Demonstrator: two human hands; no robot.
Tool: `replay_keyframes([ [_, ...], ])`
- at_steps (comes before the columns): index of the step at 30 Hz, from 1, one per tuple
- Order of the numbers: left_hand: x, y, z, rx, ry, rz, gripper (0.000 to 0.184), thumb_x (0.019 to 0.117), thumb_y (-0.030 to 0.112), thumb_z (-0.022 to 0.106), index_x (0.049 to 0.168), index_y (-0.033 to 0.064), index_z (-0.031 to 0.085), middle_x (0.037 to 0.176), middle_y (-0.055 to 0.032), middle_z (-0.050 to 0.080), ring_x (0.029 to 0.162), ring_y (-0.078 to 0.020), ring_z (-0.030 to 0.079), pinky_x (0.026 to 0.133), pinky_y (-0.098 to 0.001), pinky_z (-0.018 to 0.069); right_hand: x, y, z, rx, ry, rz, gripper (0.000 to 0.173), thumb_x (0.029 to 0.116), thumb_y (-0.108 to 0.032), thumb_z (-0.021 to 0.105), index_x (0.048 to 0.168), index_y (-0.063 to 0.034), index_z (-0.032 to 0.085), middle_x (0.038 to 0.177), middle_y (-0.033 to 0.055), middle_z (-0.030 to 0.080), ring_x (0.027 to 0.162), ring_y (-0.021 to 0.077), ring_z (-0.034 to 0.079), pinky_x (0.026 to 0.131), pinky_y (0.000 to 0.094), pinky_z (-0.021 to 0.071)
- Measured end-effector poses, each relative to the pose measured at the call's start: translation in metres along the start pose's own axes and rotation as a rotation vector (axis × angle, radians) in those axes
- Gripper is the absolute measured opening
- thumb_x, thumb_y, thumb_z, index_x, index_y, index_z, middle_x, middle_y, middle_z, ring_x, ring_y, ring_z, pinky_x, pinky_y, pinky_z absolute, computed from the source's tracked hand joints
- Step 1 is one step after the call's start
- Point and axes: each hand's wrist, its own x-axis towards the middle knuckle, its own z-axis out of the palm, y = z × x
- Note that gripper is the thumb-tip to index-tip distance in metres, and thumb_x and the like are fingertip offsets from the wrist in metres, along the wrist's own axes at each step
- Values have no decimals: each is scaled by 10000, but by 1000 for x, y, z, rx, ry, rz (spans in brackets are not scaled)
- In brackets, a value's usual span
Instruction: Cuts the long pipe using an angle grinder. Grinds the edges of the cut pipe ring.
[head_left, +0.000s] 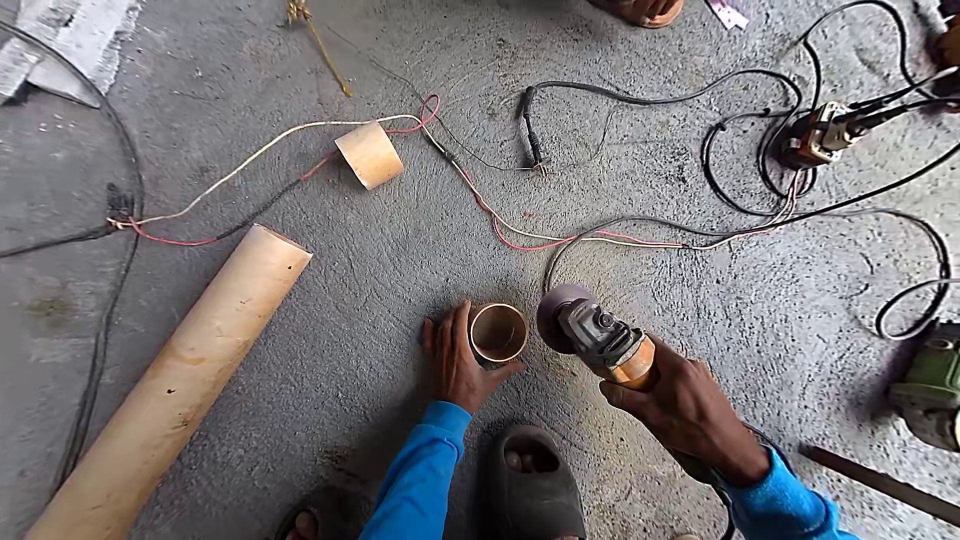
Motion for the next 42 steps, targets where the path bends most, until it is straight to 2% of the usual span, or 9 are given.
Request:
replay_keyframes([
  [4, 0, 1, 6, -80, 89, 18, 975, 645, 678, 820, 1390, 94, 585, 1364, -71, 647, 1350, -239, 548, 1237, -611, 169, 10, -8, 0, -26, -61, 29, 621, 672, -641, 769, 1092, -194, 671, 725, -23, 663, 668, 186, 674, 576, 496, 536],
  [6, -1, -1, 6, -72, 83, 22, 925, 669, 664, 812, 1382, 112, 607, 1361, -50, 655, 1355, -225, 546, 1241, -602, 171, 18, -15, -2, -38, -86, 8, 599, 676, -633, 778, 1090, -215, 666, 723, -37, 661, 666, 177, 675, 568, 490, 536],
  [11, -1, -6, 7, -84, 81, 34, 915, 686, 668, 797, 1384, 104, 616, 1370, -44, 659, 1357, -223, 552, 1236, -614, 180, 37, -42, -13, -154, -130, -83, 588, 680, -600, 818, 1099, -217, 662, 724, -30, 666, 675, 187, 681, 578, 487, 544],
  [18, -2, -6, 6, -93, 64, 38, 895, 668, 602, 829, 1386, 112, 614, 1370, -33, 662, 1361, -224, 547, 1236, -616, 157, 51, -67, -24, -317, -200, -153, 513, 688, -576, 828, 1031, -243, 644, 717, -47, 654, 677, 179, 669, 565, 467, 514],
  [28, 0, -6, 5, -70, 58, 41, 867, 695, 629, 807, 1380, 130, 622, 1371, -16, 658, 1357, -214, 545, 1237, -608, 163, 28, -44, -22, -278, -221, -48, 519, 690, -589, 807, 1029, -232, 643, 705, -31, 646, 689, 190, 672, 584, 476, 518],
  [36, 4, -1, -1, -122, 47, 14, 879, 673, 603, 829, 1353, 82, 631, 1334, -65, 674, 1317, -252, 578, 1223, -626, 202, -18, -16, -8, -73, -349, 111, 643, 703, -592, 800, 1164, -166, 660, 872, 55, 717, 857, 272, 716, 739, 556, 563],
  [39, 14, 6, -24, -301, -24, -157, 927, 647, 592, 858, 1321, 2, 617, 1286, -130, 677, 1275, -260, 598, 1218, -546, 292, -42, 7, 1, 88, -298, 154, 702, 660, -611, 800, 1176, -153, 672, 896, 49, 726, 837, 243, 722, 725, 552, 580],
  [41, 22, 8, -43, -547, -47, -280, 865, 686, 555, 833, 1327, 19, 612, 1268, -116, 679, 1231, -204, 620, 1110, -444, 465, -59, 18, 1, 233, -248, 195, 690, 651, -555, 835, 1168, -130, 671, 888, 46, 728, 793, 221, 721, 708, 539, 592],
  [42, 26, 7, -50, -680, -46, -315, 827, 716, 551, 804, 1341, 44, 610, 1255, -84, 688, 1200, -168, 637, 1059, -410, 515, -66, 21, -1, 293, -236, 207, 689, 664, -515, 855, 1180, -101, 664, 893, 68, 730, 784, 237, 723, 712, 549, 595],
])
